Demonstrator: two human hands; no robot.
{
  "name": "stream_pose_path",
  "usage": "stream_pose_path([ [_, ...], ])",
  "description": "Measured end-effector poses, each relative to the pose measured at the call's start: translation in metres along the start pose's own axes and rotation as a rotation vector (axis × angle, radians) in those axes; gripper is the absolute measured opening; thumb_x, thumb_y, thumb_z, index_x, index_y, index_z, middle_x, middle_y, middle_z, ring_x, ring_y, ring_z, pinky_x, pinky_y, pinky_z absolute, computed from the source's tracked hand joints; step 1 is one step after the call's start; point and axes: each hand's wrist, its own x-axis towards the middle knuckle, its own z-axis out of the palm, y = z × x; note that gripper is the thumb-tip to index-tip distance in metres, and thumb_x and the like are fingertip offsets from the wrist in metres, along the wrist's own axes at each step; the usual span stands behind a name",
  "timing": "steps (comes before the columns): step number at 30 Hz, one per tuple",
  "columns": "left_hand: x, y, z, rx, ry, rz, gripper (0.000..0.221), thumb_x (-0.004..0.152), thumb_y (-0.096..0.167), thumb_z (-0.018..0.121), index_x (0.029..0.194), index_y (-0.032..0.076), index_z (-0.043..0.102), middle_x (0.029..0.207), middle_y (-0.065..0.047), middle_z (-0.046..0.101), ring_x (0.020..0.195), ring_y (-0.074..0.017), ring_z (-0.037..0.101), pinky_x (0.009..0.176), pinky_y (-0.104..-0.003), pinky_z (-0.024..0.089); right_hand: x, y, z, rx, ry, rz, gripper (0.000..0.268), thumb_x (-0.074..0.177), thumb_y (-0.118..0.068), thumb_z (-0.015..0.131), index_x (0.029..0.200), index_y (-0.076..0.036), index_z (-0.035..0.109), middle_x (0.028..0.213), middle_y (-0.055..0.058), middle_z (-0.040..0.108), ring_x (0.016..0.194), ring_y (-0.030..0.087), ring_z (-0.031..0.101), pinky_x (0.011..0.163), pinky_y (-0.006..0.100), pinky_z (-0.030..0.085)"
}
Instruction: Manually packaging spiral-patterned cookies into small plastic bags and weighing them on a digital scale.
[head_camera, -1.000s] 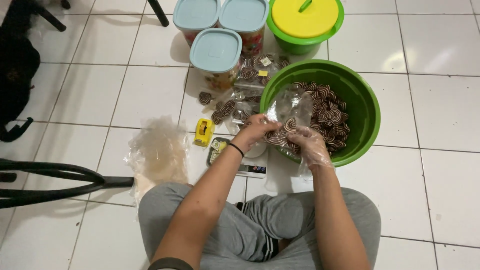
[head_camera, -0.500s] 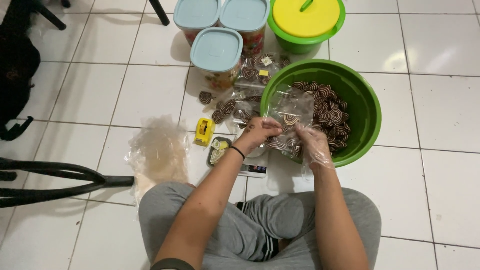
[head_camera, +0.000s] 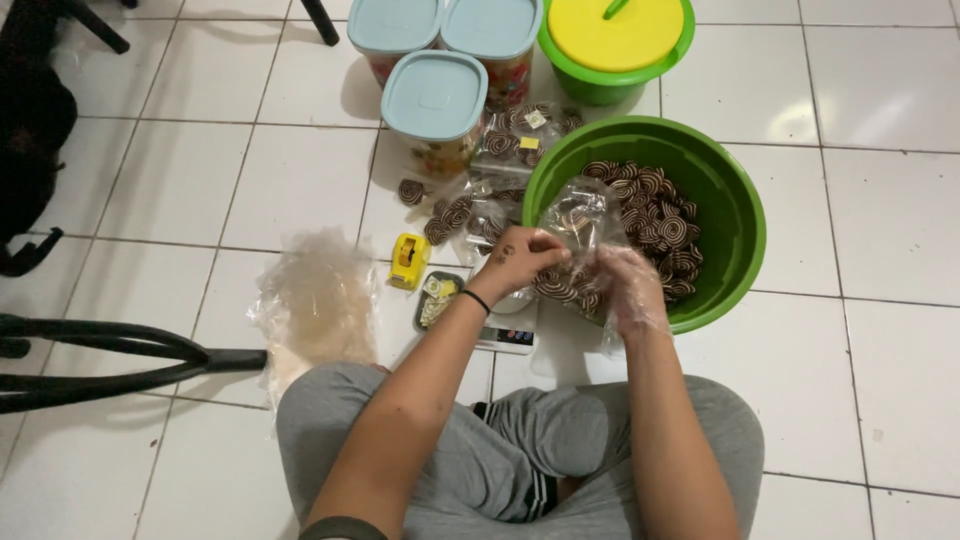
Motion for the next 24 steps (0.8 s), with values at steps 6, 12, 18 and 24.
stream_pose_path([
  [6,0.007,-0.007,-0.006,-0.047,0.029,-0.039,0.026,0.097,0.033,0.067,0.113,0.015,0.077,0.093,-0.007,0.078,0.095,-0.0216,0.073,0.087,-0.036,0.056,-0.010,-0.022,0.013,0.224,-0.028,0.057,0.010,0.086,-0.003,0.075,0.090,-0.007,0.067,0.094,0.014,0.073,0.096,0.031,0.075,0.085,0.035,0.058],
  [12,0.005,-0.012,-0.014,0.021,-0.073,-0.125,0.033,0.099,0.044,0.063,0.115,0.019,0.077,0.109,-0.012,0.076,0.104,-0.0301,0.073,0.082,-0.041,0.060,-0.011,-0.025,0.016,0.292,-0.121,-0.093,0.013,0.089,-0.004,0.073,0.089,-0.006,0.060,0.095,0.017,0.073,0.099,0.034,0.075,0.093,0.042,0.059],
  [18,-0.014,-0.031,-0.034,-0.173,-0.003,-0.087,0.033,0.098,0.035,0.070,0.118,0.008,0.075,0.108,-0.019,0.074,0.097,-0.0283,0.072,0.075,-0.042,0.062,-0.004,-0.002,0.000,-0.245,-0.237,-0.178,0.017,0.085,-0.010,0.082,0.098,-0.006,0.073,0.081,0.006,0.073,0.073,0.011,0.068,0.064,0.023,0.053],
  [24,-0.035,-0.056,-0.071,-0.206,0.079,-0.009,0.018,0.094,0.010,0.065,0.107,0.007,0.076,0.097,-0.010,0.074,0.094,-0.0189,0.065,0.086,-0.035,0.056,-0.028,-0.004,0.035,-0.243,-0.355,-0.207,0.023,0.086,-0.006,0.081,0.104,0.004,0.071,0.084,0.013,0.073,0.080,0.017,0.071,0.071,0.032,0.060],
])
